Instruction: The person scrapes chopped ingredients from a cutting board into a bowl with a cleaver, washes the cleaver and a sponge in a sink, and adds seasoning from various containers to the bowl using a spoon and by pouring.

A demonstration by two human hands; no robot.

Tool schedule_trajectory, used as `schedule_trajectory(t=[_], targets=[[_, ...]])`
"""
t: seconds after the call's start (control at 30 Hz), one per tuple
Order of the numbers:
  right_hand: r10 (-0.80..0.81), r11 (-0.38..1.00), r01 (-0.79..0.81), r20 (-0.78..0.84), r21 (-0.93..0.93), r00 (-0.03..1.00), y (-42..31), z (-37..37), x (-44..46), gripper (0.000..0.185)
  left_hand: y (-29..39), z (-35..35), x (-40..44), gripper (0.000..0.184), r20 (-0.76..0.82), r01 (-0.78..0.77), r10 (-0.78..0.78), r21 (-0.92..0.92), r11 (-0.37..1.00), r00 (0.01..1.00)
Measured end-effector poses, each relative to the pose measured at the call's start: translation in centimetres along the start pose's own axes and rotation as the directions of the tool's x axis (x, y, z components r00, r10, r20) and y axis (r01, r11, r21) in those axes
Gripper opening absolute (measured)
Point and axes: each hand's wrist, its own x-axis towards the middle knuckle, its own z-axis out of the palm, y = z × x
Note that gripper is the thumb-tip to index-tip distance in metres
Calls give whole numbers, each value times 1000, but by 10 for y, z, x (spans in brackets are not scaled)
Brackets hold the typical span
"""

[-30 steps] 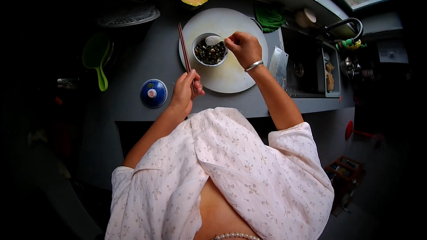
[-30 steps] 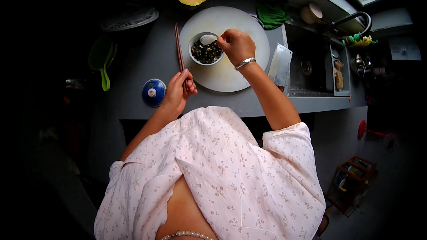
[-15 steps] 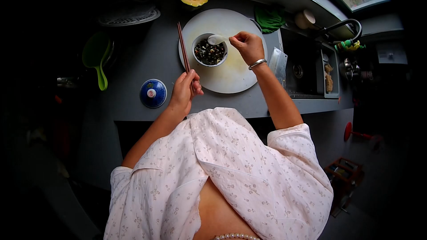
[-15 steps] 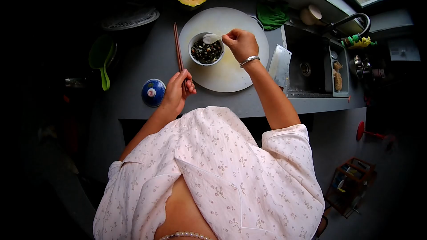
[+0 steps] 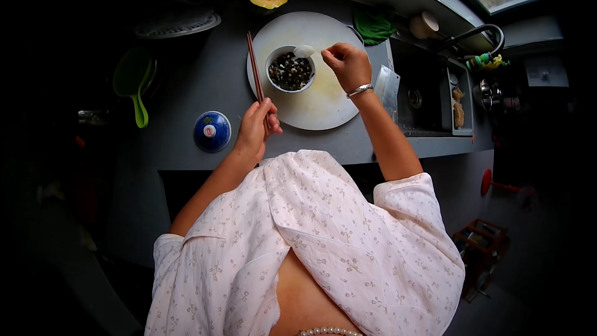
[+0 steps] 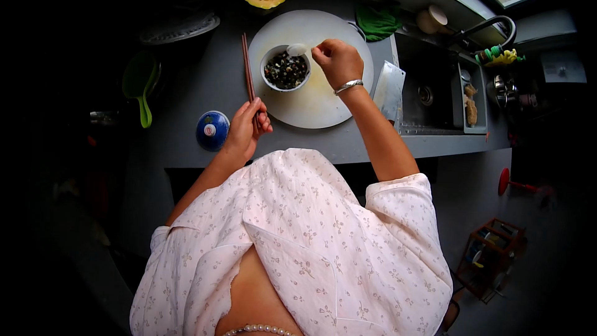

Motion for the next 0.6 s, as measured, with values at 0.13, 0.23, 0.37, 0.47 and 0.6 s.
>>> schedule_trajectory(t=[0.13, 0.23, 0.37, 0.47, 0.6], targets=[[34, 999, -36, 50, 34, 998, 6, -5, 1, 20, 0, -3, 1, 24, 16, 3, -3, -3, 1000, 1000], [-21, 1000, 19, 90, 23, 996, 7, -11, -7, 20, 0, -1, 0, 24, -3, -8, 8, -1, 1000, 1000], [-78, 995, 85, 125, -54, 989, -1, -19, -16, 18, 0, 2, -1, 23, -3, 0, 0, 9, 1000, 1000], [-80, 993, 91, 150, -69, 985, -6, -19, -16, 17, 0, 2, -1, 23, 3, 7, -7, 11, 1000, 1000], [-50, 999, 49, 151, 10, 987, -5, -9, -10, 18, -1, 2, -1, 23, -4, 6, -6, 16, 1000, 1000]])
